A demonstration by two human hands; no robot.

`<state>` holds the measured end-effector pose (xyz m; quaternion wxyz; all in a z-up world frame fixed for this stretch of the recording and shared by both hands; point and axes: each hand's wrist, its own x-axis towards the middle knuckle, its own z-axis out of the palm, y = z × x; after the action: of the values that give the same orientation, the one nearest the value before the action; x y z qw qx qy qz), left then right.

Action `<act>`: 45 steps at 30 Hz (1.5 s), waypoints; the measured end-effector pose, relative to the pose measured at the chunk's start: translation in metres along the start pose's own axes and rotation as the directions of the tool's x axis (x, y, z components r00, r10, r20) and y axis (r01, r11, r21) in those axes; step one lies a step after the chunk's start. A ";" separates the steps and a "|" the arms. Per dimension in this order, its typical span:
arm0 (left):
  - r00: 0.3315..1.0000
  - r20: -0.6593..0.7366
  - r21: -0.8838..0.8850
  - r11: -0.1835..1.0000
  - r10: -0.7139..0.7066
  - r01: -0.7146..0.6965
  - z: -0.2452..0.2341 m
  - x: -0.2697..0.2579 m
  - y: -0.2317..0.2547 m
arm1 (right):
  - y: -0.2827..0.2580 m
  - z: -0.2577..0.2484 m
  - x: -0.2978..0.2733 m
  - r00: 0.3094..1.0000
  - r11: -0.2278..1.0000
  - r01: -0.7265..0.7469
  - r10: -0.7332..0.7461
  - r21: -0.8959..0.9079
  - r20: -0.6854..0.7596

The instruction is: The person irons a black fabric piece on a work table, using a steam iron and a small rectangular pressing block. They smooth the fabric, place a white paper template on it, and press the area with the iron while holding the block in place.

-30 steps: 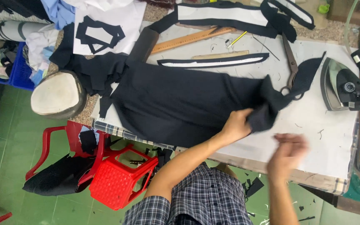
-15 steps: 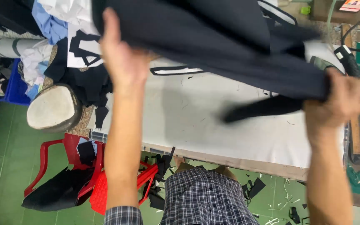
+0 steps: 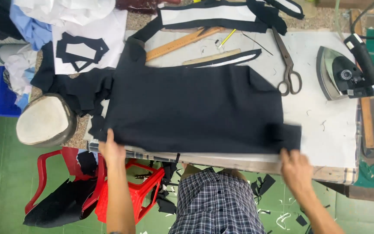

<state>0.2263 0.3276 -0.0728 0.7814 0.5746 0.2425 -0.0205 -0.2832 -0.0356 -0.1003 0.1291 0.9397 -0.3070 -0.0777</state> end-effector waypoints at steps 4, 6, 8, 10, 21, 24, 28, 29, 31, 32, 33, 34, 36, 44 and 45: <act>0.995 0.007 0.204 0.974 0.095 -0.095 -0.055 0.005 -0.005 | -0.036 0.036 -0.059 0.960 0.985 0.038 -0.083 0.165 0.269; 0.991 -0.062 0.319 0.943 0.116 -0.090 -0.077 0.011 -0.008 | -0.046 0.048 -0.081 0.957 0.951 0.134 -0.198 0.280 0.213; 0.978 -0.068 0.530 0.838 0.196 -0.131 -0.087 0.011 -0.011 | -0.043 0.026 -0.073 0.929 0.921 0.087 -0.212 0.381 0.302; 0.959 -0.048 0.711 0.684 0.280 -0.164 -0.084 0.003 -0.013 | -0.044 0.003 -0.056 0.896 0.879 0.026 -0.231 0.476 0.379; 0.320 0.906 0.361 -0.112 0.276 -0.926 0.016 -0.082 -0.083 | -0.019 0.051 -0.025 0.880 0.747 -0.464 0.329 0.476 0.342; 0.361 0.923 0.382 -0.224 0.132 -0.896 0.005 -0.070 -0.096 | 0.033 -0.036 -0.016 0.581 0.374 -0.810 0.406 0.451 0.706; 0.342 0.931 0.364 -0.219 0.132 -0.906 0.006 -0.067 -0.095 | 0.095 0.031 -0.050 0.387 0.572 -0.819 0.603 -0.041 0.697; 0.342 0.932 0.362 -0.216 0.123 -0.907 0.006 -0.067 -0.095 | 0.091 0.030 -0.049 0.625 0.670 -0.741 0.670 0.036 0.399; 0.348 0.931 0.365 -0.212 0.113 -0.907 0.007 -0.069 -0.094 | 0.068 0.028 -0.031 0.768 0.766 -0.640 0.639 0.056 0.040; 0.359 0.925 0.379 -0.237 0.125 -0.894 0.009 -0.071 -0.093 | 0.049 0.027 -0.014 0.863 0.874 -0.440 0.475 0.207 -0.172; 0.368 0.919 0.392 -0.264 0.138 -0.881 0.011 -0.071 -0.091 | 0.027 0.027 0.005 0.864 0.934 -0.192 0.307 0.302 -0.400; 0.371 0.918 0.396 -0.266 0.138 -0.879 0.010 -0.068 -0.094 | 0.002 0.010 0.021 0.865 0.934 -0.188 0.304 0.304 -0.400; 0.324 0.928 0.368 -0.306 0.187 -0.878 0.008 -0.063 -0.100 | -0.049 -0.023 0.054 0.927 0.903 0.125 0.041 0.410 -0.373; 0.306 0.952 0.298 -0.343 0.032 -0.891 -0.042 -0.093 -0.091 | -0.078 0.002 -0.045 0.979 0.959 0.108 -0.057 0.263 -0.196; 0.313 0.950 0.293 -0.334 -0.009 -0.896 -0.055 -0.097 -0.092 | -0.076 0.008 -0.062 0.980 0.951 0.114 -0.061 0.288 -0.188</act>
<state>0.0923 0.3227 -0.1277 0.0750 0.8944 -0.4409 0.0061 -0.2928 0.0590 -0.1255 0.0095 0.9643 -0.2603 0.0473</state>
